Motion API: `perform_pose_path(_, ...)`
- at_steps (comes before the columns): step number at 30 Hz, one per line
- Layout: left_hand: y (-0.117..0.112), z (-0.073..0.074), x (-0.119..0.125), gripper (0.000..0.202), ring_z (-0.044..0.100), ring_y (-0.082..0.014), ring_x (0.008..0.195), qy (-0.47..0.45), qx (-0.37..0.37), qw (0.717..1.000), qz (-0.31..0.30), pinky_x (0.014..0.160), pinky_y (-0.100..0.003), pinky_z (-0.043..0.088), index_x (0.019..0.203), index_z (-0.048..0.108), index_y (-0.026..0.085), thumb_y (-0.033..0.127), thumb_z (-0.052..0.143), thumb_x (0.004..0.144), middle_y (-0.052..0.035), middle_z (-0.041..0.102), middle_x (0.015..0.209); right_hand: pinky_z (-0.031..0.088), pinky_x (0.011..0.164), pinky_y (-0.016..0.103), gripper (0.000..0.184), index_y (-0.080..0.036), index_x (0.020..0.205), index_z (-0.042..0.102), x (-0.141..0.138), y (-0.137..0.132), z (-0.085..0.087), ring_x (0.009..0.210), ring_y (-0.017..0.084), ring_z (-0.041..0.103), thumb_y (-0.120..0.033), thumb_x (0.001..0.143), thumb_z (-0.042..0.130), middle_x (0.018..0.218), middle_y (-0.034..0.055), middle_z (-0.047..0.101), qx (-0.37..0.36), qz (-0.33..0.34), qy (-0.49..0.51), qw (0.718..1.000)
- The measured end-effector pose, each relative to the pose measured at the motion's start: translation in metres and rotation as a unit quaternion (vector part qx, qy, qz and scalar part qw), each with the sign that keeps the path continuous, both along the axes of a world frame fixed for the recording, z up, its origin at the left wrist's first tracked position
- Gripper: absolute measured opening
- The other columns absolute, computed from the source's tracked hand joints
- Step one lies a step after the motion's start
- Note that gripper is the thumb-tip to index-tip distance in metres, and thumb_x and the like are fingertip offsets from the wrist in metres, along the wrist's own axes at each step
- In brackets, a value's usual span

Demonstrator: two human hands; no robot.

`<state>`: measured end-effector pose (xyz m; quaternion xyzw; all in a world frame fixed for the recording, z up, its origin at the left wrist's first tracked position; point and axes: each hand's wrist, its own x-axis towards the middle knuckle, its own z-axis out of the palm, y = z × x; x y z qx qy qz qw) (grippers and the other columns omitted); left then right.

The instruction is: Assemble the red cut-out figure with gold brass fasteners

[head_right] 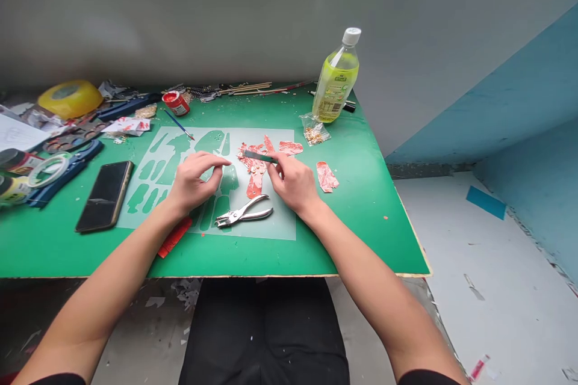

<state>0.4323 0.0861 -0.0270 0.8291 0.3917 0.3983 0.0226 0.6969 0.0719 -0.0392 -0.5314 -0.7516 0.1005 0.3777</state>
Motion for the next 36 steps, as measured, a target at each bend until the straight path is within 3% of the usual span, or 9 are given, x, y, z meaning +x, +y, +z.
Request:
perform_pose_path(10,0.002,-0.003,-0.003,0.023,0.073,-0.0210,0.080,-0.006,-0.013,0.999,0.050,0.079,-0.040,0.055,0.098,0.079,0.021,0.013,0.057,0.095,-0.0047,0.082,0.090,0.037,0.060,0.031,0.035,-0.023,0.122,0.076,0.002,0.000,-0.006,0.060,0.021,0.063,-0.030,0.096,0.055,0.061,-0.0004,0.068,-0.100,-0.054,-0.117,0.987)
perform_pose_path(17,0.004,0.000,-0.004,0.022,0.076,-0.0206,0.085,-0.068,-0.057,0.994,0.063,0.079,-0.039,0.060,0.096,0.079,0.022,0.015,0.058,0.094,-0.0043,0.084,0.093,0.033,0.058,0.031,0.030,-0.024,0.114,0.075,0.003,-0.002,-0.004,0.063,0.024,0.066,-0.032,0.094,0.055,0.063,0.0018,0.069,-0.100,-0.062,-0.169,0.978)
perform_pose_path(22,0.007,0.002,-0.008,0.024,0.072,-0.0167,0.074,-0.109,-0.113,0.983,0.094,0.069,-0.035,0.058,0.096,0.080,0.022,0.014,0.057,0.092,-0.0030,0.083,0.087,0.034,0.058,0.031,0.023,-0.023,0.110,0.067,0.005,0.001,0.000,0.061,0.024,0.064,-0.032,0.093,0.056,0.066,0.0010,0.068,-0.090,-0.091,-0.094,0.987)
perform_pose_path(27,0.005,-0.004,-0.007,0.020,0.072,-0.0174,0.073,-0.097,-0.150,0.980,0.089,0.066,-0.034,0.058,0.103,0.078,0.020,0.021,0.059,0.095,-0.0059,0.082,0.089,0.041,0.065,0.032,0.016,-0.025,0.106,0.056,0.014,0.013,0.005,0.066,0.024,0.064,-0.036,0.095,0.051,0.075,0.0016,0.069,-0.071,-0.141,0.110,0.981)
perform_pose_path(29,0.006,0.002,0.004,0.020,0.073,-0.0182,0.074,-0.088,-0.173,0.979,0.067,0.065,-0.033,0.057,0.105,0.076,0.018,0.026,0.060,0.096,-0.0080,0.082,0.093,0.045,0.069,0.033,0.015,-0.026,0.104,0.052,0.017,0.019,0.005,0.069,0.023,0.065,-0.038,0.099,0.044,0.074,0.0006,0.067,-0.066,-0.149,0.201,0.966)
perform_pose_path(32,0.021,0.026,0.040,0.026,0.074,-0.0204,0.084,-0.008,-0.203,0.979,0.002,0.074,-0.034,0.059,0.115,0.075,0.019,0.030,0.063,0.095,-0.0087,0.082,0.103,0.049,0.074,0.033,0.024,-0.026,0.102,0.049,0.015,0.024,0.003,0.071,0.021,0.066,-0.045,0.105,0.035,0.073,-0.0001,0.065,-0.067,-0.144,0.302,0.940)
perform_pose_path(36,0.071,0.063,0.113,0.046,0.073,-0.0278,0.108,0.183,-0.271,0.945,-0.012,0.086,-0.036,0.057,0.131,0.070,0.017,0.036,0.071,0.089,-0.0118,0.078,0.126,0.051,0.075,0.032,0.037,-0.025,0.107,0.051,0.011,0.026,0.004,0.071,0.020,0.066,-0.052,0.108,0.026,0.072,0.0000,0.064,-0.036,-0.135,0.354,0.925)
